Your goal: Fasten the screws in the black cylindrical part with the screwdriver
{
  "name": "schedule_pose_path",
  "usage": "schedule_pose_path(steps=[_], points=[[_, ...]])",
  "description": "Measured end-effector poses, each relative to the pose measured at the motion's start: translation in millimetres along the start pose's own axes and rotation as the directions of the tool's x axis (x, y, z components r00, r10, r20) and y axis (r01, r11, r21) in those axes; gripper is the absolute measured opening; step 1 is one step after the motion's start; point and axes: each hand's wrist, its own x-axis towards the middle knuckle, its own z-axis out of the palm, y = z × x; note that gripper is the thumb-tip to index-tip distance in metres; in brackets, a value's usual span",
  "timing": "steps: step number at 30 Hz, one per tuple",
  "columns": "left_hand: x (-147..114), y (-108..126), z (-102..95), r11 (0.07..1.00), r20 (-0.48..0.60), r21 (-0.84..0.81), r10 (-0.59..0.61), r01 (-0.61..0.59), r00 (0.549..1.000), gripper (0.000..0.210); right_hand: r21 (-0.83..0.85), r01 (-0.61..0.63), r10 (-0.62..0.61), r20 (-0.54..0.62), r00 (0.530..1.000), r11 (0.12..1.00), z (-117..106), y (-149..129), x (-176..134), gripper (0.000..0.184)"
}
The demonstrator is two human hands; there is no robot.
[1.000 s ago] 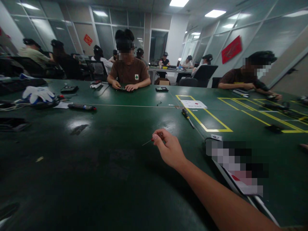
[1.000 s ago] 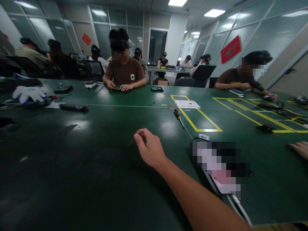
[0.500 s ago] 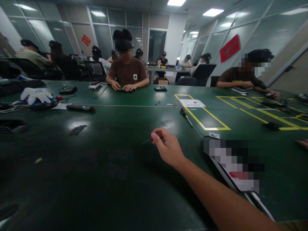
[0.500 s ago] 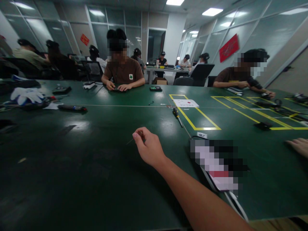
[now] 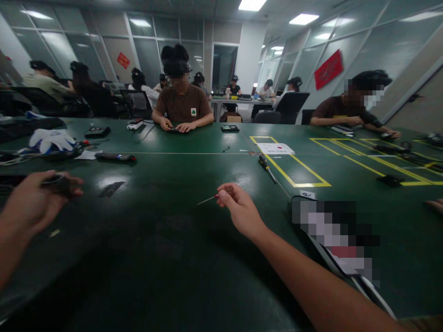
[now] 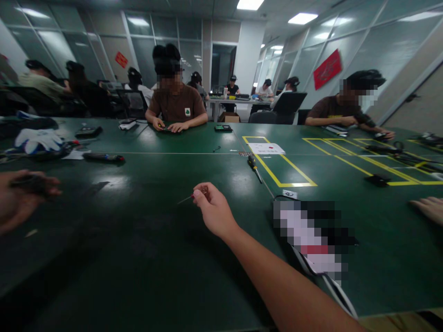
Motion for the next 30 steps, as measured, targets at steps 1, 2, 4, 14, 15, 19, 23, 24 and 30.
schedule_pose_path(steps=[1,2,4,14,15,19,23,24,30], points=[[-4,-2,11.9,0.998,0.102,-0.058,-0.024,0.03,0.994,0.023,0.053,-0.016,0.016,0.001,1.0,0.998,0,2,1,0.019],[-10,-3,26.4,0.993,0.231,-0.107,-0.03,0.056,0.972,0.021,0.088,-0.027,0.027,-0.001,1.0,0.996,0,3,3,0.02],[-27,-4,60.3,0.99,0.393,-0.141,0.028,0.03,0.919,0.012,0.108,-0.056,0.057,-0.003,0.998,0.993,-1,3,4,0.023],[-118,-8,171.0,0.873,0.698,0.105,0.276,-0.475,0.661,0.024,0.038,-0.053,0.055,-0.054,0.997,0.998,-2,-10,0,0.043],[-122,-12,173.9,0.853,0.689,0.075,0.33,-0.516,0.645,0.023,0.045,-0.04,0.043,-0.057,0.997,0.998,-2,-11,0,0.042],[-126,-27,178.1,0.794,0.669,-0.034,0.469,-0.607,0.576,0.028,0.084,-0.011,0.019,-0.099,0.995,0.996,-2,-12,-2,0.035],[-121,-35,177.4,0.791,0.662,-0.031,0.474,-0.611,0.581,0.034,0.14,0.04,-0.013,-0.185,0.983,0.989,-3,-13,-2,0.029],[-120,-36,177.1,0.795,0.66,-0.024,0.469,-0.607,0.587,0.034,0.157,0.063,-0.029,-0.209,0.977,0.986,-3,-13,-2,0.028],[-118,-36,176.0,0.802,0.66,-0.02,0.459,-0.598,0.594,0.037,0.101,0.144,-0.117,-0.233,0.965,0.984,-2,-9,-5,0.023]])
